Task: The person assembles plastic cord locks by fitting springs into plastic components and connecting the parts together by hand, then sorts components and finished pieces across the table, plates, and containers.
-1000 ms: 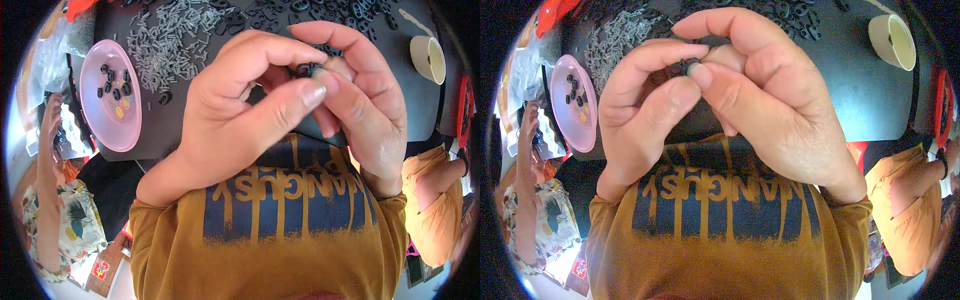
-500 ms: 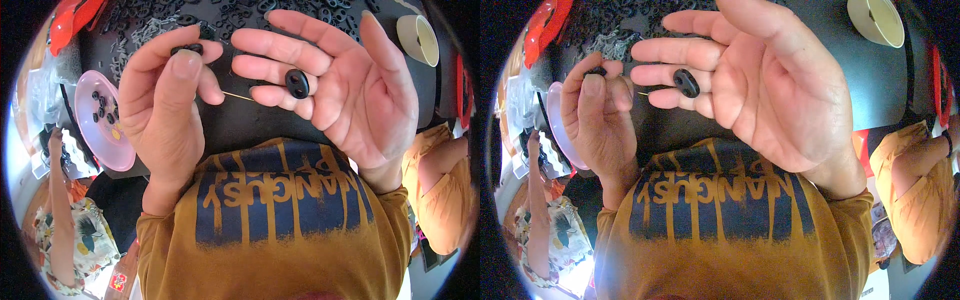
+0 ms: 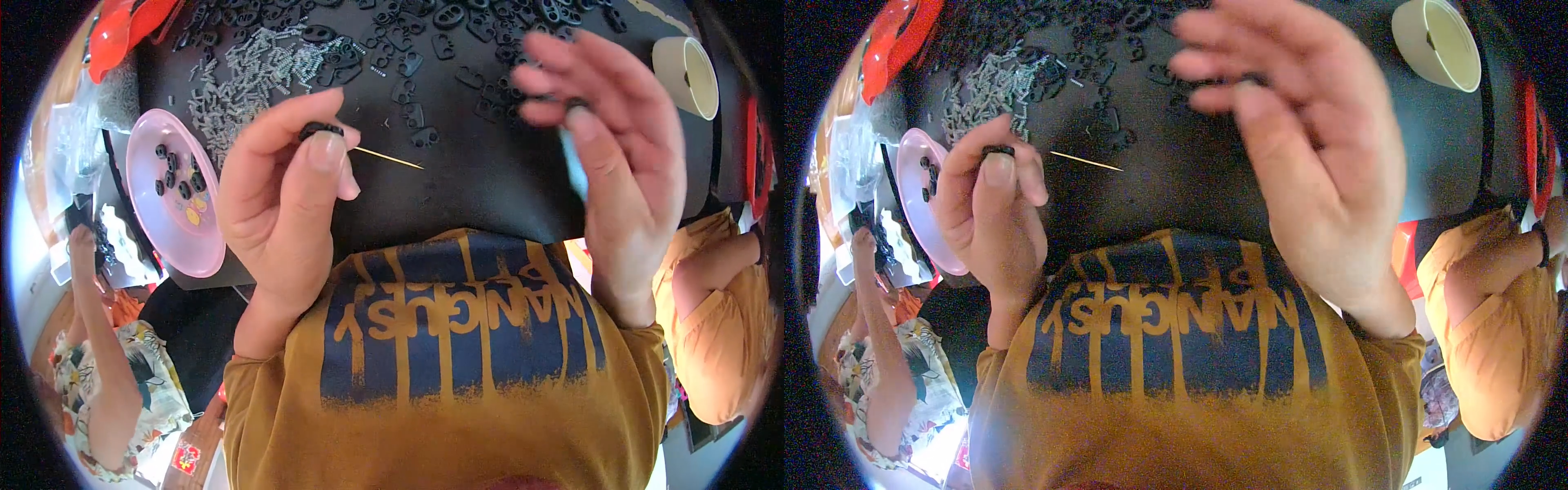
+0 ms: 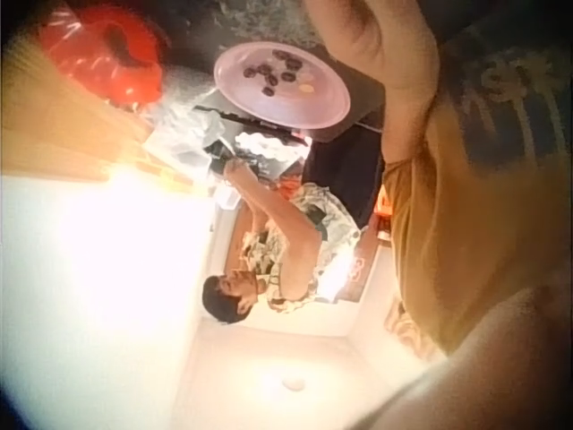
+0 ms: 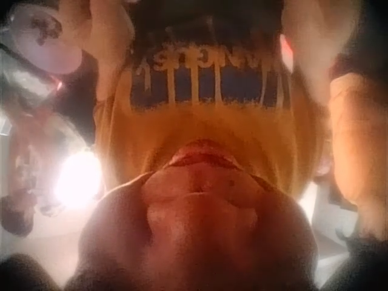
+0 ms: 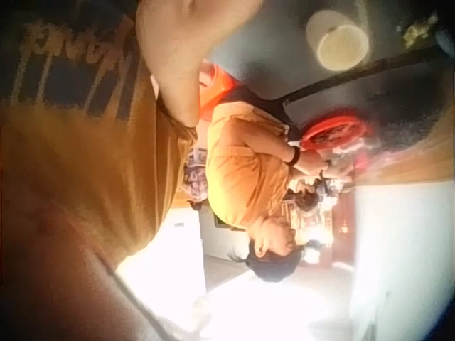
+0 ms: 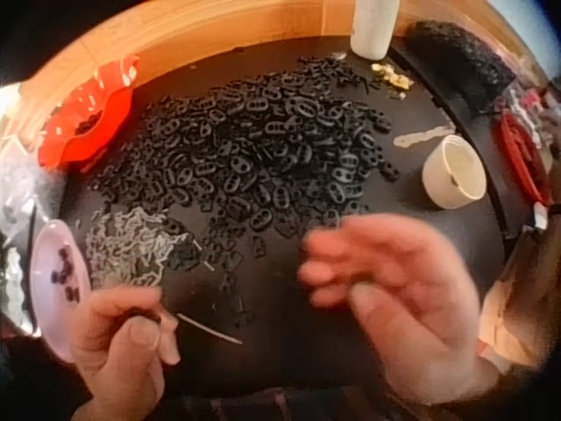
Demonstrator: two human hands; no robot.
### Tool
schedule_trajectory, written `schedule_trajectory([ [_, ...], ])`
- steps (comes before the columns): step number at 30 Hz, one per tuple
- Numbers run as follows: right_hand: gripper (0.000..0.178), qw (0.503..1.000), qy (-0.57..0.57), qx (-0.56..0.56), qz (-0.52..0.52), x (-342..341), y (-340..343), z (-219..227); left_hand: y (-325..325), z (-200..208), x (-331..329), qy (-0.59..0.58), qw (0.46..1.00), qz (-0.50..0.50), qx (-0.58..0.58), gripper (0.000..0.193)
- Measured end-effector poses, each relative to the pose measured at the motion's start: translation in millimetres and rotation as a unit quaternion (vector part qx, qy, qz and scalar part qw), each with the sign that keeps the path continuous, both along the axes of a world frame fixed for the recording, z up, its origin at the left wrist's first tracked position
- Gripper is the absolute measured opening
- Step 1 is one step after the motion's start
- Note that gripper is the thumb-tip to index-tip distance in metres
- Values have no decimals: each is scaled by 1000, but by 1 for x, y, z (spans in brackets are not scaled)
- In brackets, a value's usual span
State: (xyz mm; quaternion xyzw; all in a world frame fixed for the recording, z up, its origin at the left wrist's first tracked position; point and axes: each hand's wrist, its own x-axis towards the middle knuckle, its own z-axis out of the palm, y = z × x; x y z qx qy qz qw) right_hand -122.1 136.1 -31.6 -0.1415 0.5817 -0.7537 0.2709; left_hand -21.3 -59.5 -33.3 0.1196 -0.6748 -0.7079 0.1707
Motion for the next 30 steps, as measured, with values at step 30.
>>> schedule_trajectory([
  [30, 20, 669, 613, 418, 48, 12, -26, 17, 5, -8, 24, 125, 963, -38, -234, 19],
])
